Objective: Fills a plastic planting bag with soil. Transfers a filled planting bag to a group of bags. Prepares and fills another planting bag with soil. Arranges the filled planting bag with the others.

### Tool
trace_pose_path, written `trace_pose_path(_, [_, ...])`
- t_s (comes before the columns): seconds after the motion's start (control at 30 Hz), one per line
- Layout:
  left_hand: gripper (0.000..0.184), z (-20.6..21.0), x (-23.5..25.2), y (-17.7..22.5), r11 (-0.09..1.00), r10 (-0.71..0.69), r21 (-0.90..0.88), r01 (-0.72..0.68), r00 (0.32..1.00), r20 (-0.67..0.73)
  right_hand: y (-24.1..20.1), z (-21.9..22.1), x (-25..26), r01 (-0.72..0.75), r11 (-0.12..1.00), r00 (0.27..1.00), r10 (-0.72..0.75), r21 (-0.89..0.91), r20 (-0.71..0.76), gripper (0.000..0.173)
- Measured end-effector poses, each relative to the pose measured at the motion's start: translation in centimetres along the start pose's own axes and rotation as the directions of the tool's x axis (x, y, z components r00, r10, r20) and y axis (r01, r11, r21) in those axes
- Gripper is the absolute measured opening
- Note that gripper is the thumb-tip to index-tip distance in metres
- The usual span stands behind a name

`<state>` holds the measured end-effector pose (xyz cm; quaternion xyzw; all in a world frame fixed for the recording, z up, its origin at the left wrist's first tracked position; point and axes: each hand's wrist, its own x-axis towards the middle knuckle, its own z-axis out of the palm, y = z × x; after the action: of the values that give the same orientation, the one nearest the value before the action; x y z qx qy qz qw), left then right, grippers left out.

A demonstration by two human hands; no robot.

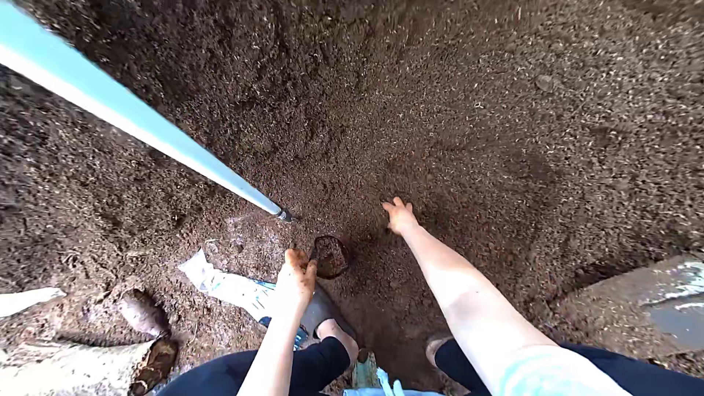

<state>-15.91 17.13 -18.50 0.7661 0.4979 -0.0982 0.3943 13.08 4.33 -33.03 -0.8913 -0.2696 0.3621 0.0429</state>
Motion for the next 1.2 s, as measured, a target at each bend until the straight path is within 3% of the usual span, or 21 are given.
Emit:
trace_pose_path(0.1, [0.034,-0.2,0.1,-1.1,0.992,0.127,0.028,-0.125,0.988,-0.089,-1.9,-1.9,-1.0,0.051,0.998,0.996,-0.048,-0.048,0.069,0.069])
trace_pose_path(0.2, [0.028,1.1,0.4,-2.4,0.954,0.297,0.075,-0.289,0.945,-0.138,-6.3,-3.9,-5.5,0.244,0.964,0.969,-0.238,-0.108,0.068,0.061])
trace_pose_path(0.33, [0.042,2.5,0.9,-2.5,0.972,0.236,0.025,-0.236,0.972,-0.009,-13.1,-4.1,-13.6,0.500,0.849,0.866,-0.492,-0.173,0.088,0.052])
trace_pose_path(0.47, [0.057,2.5,0.7,-1.9,0.980,0.178,-0.097,-0.176,0.984,0.014,-17.1,-3.1,-16.7,0.494,0.853,0.864,-0.459,-0.170,0.205,0.061])
trace_pose_path(0.53, [0.058,2.3,0.5,-1.5,0.977,0.167,-0.134,-0.165,0.986,0.004,-17.5,-2.2,-16.9,0.486,0.862,0.869,-0.460,-0.142,0.182,0.056])
trace_pose_path(0.67, [0.062,2.9,0.7,-1.9,0.961,0.177,-0.212,-0.176,0.984,-0.012,-16.4,1.3,-15.9,0.486,0.864,0.872,-0.490,-0.131,-0.001,0.034])
trace_pose_path(0.8, [0.063,2.8,0.8,-2.8,0.933,0.191,-0.305,-0.190,0.981,-0.026,-15.0,0.5,-16.4,0.510,0.858,0.859,-0.512,-0.065,-0.007,0.036])
trace_pose_path(0.87, [0.061,2.7,0.7,-3.4,0.937,0.066,-0.343,-0.069,0.998,-0.020,-13.7,0.0,-16.9,0.537,0.836,0.840,-0.543,-0.111,-0.030,0.043])
trace_pose_path(0.93, [0.069,2.4,0.7,-3.6,0.971,-0.062,-0.225,0.086,0.992,0.115,-13.0,0.4,-17.6,0.533,0.817,0.841,-0.541,-0.220,0.030,0.051])
trace_pose_path(1.03, [0.058,2.0,1.0,-2.8,0.999,-0.006,-0.040,0.018,0.955,0.298,-12.9,1.9,-18.1,0.480,0.816,0.877,-0.451,-0.322,0.164,0.060])
trace_pose_path(1.2, [0.044,2.2,0.4,-2.3,0.999,0.029,0.029,-0.037,0.968,0.248,-13.1,2.8,-18.2,0.458,0.793,0.889,-0.400,-0.402,0.223,0.056])
